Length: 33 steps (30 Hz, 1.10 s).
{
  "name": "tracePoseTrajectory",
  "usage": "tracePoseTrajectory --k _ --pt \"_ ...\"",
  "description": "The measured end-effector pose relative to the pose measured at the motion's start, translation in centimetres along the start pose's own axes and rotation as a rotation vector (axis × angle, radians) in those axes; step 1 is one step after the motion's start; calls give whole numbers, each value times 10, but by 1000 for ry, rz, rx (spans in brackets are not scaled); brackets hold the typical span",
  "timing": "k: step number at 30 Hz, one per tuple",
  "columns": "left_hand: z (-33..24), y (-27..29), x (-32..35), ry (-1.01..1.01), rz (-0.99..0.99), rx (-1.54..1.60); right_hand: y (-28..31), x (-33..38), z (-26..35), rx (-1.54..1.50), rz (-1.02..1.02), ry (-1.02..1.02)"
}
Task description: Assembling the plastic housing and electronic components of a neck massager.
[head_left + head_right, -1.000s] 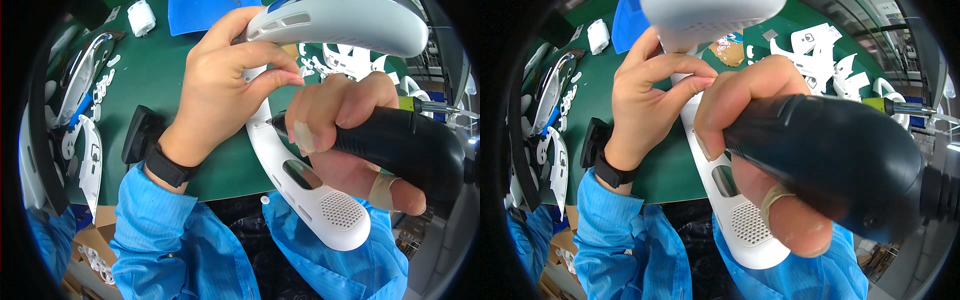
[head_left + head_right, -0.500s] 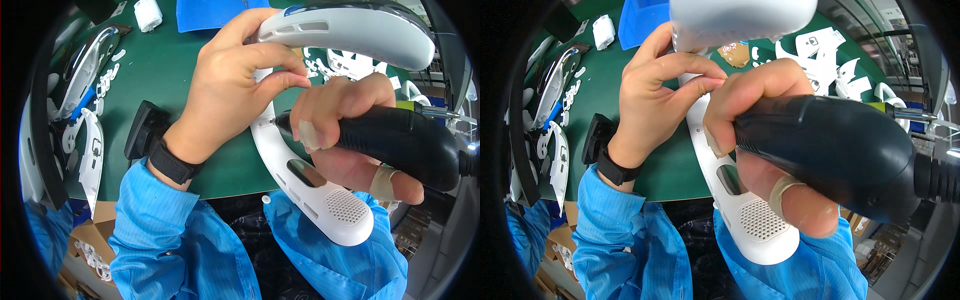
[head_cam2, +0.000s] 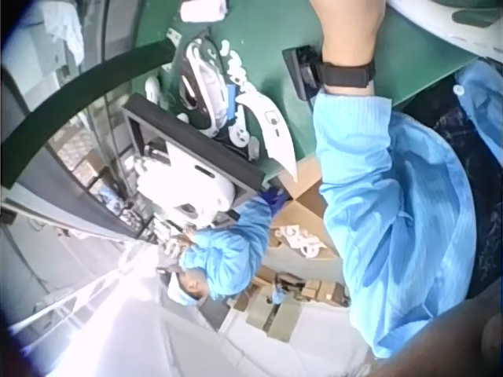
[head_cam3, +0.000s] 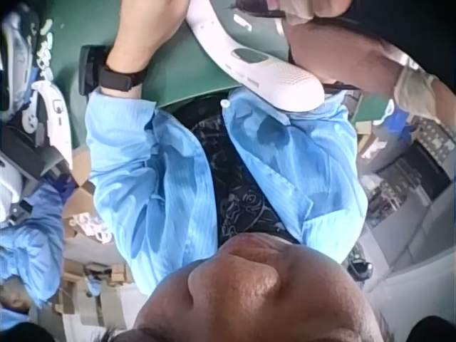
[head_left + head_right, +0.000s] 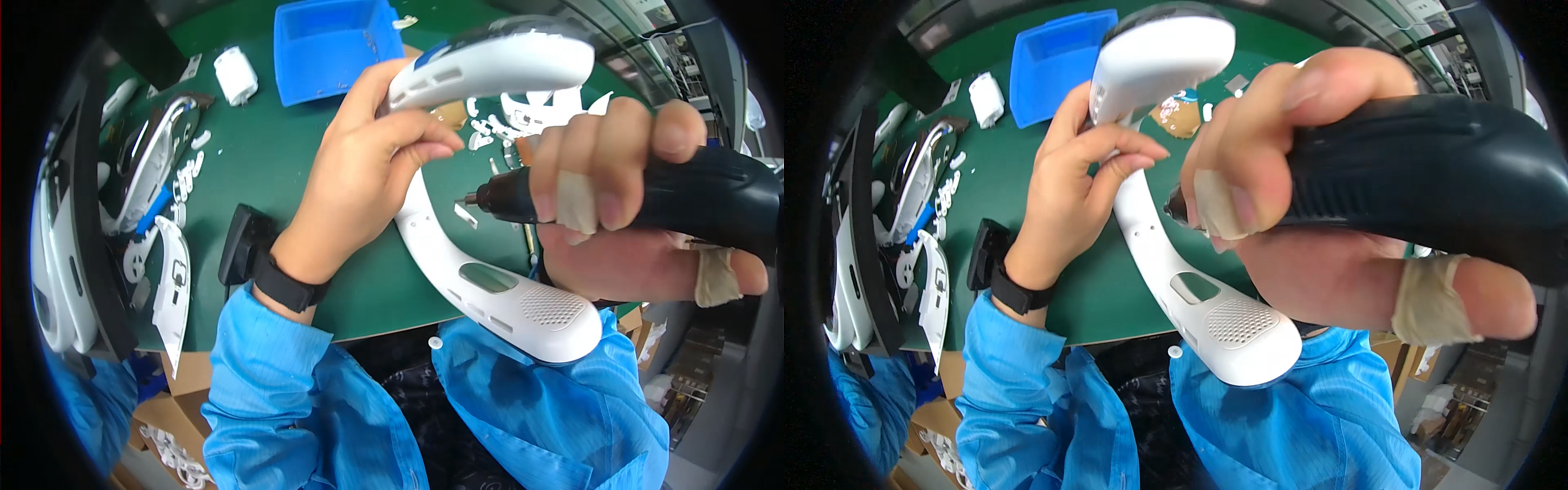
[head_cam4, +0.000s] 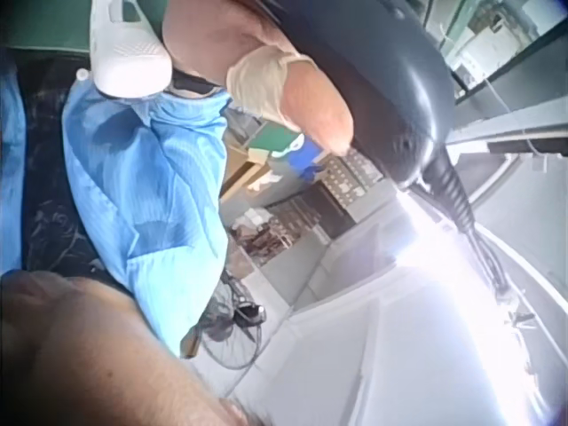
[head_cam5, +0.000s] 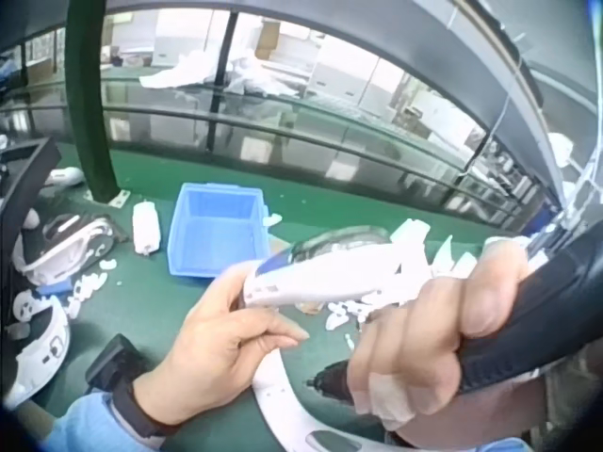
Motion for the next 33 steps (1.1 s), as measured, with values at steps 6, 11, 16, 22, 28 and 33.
tracePoseTrajectory --k 6,11,16,22,28,33 --pt "-8 -1 -1 59 90 9 -13 -11 16 26 -193 54" --pt "-9 -2 -3 52 103 4 -13 -11 19 74 -171 76" --pt "-9 -1 -3 54 86 64 -10 -11 18 105 -126 72" --pt "-10 1 -2 60 77 63 -11 -10 15 115 -101 68" --pt "-12 1 -1 41 60 51 -16 -9 13 140 -93 94" --pt "-11 4 -3 44 79 42 -10 -5 6 153 -69 103"
Point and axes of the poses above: each hand's wrist, its own x-axis away from the middle knuckle, its own y-axis out of the back of the hand, z = x × y, the point moved 6 cm from there along -x, towards the middle knuckle, and after that the axes turned 4 degrees about z, right-handed, at the moved point
